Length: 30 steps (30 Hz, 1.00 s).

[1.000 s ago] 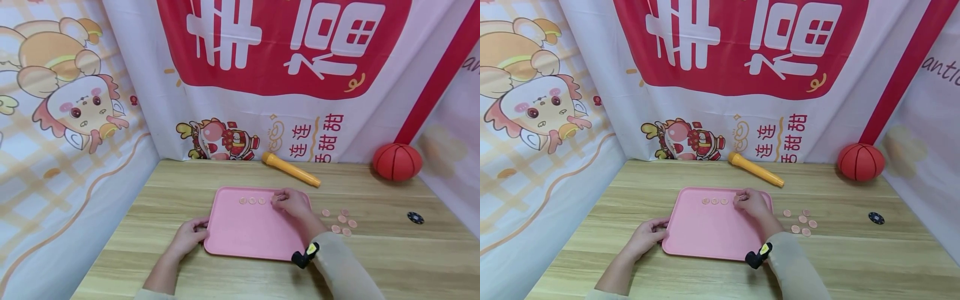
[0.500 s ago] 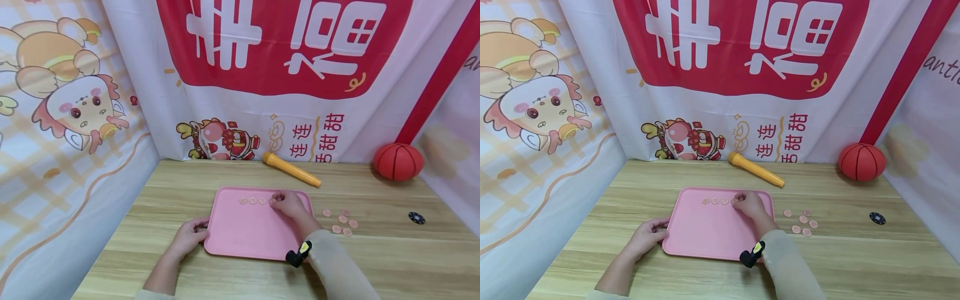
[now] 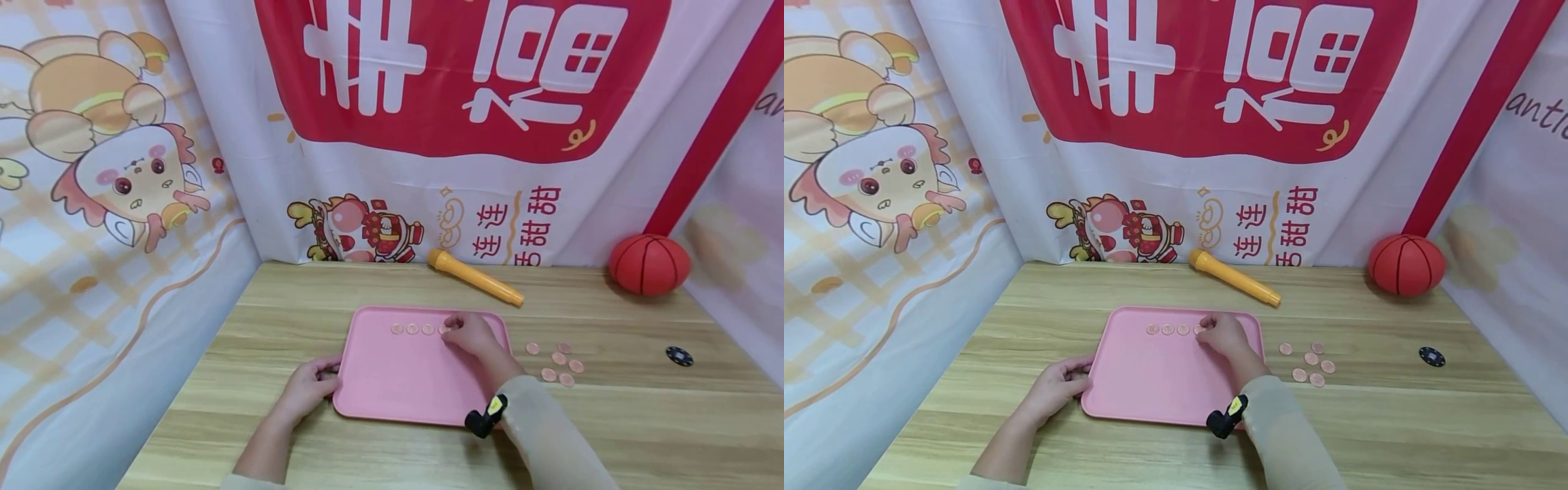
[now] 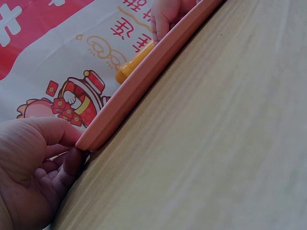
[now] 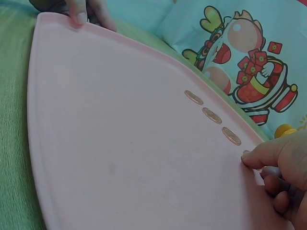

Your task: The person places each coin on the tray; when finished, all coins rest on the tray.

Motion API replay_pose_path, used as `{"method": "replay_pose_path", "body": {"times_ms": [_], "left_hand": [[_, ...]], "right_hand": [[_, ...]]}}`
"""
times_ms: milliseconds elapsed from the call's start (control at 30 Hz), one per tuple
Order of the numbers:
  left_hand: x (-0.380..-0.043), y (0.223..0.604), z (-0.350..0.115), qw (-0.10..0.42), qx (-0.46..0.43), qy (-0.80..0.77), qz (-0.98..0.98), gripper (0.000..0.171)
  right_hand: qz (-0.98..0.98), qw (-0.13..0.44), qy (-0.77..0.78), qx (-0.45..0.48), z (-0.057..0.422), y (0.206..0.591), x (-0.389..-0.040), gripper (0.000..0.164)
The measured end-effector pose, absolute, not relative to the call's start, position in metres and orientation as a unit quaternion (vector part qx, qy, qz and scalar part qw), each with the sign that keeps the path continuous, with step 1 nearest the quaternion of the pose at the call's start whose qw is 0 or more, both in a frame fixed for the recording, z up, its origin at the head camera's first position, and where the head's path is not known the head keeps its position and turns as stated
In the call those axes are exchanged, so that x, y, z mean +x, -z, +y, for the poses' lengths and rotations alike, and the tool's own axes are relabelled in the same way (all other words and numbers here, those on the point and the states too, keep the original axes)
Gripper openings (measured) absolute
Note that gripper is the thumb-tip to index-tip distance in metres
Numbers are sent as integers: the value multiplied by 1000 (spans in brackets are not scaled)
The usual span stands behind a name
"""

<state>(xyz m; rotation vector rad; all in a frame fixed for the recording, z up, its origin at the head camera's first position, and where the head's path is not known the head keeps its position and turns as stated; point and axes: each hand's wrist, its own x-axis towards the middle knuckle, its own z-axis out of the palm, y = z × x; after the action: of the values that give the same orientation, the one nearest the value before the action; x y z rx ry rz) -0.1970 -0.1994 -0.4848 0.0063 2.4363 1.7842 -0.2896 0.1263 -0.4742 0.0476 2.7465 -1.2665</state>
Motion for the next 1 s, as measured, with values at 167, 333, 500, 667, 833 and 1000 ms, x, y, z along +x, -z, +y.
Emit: {"method": "replay_pose_path", "body": {"times_ms": [167, 333, 500, 667, 833, 1000], "left_hand": [[-196, 484, -199, 64, 0, -590, 805, 52], [-196, 482, -199, 68, 6, -593, 802, 53], [-197, 483, -199, 69, 5, -593, 803, 53], [-196, 482, -199, 71, 5, -592, 803, 53], [-195, 482, -199, 72, 7, -594, 801, 53], [-195, 482, -199, 71, 7, -590, 804, 53]], "right_hand": [[898, 60, 435, 17, 128, 475, -289, 32], [878, 57, 475, 8, 136, 471, -282, 39], [879, 29, 475, -9, 151, 462, -272, 37], [883, 12, 469, -5, 173, 455, -262, 37], [875, 16, 483, 20, 199, 454, -252, 41], [887, 8, 461, 22, 230, 454, -238, 44]]}}
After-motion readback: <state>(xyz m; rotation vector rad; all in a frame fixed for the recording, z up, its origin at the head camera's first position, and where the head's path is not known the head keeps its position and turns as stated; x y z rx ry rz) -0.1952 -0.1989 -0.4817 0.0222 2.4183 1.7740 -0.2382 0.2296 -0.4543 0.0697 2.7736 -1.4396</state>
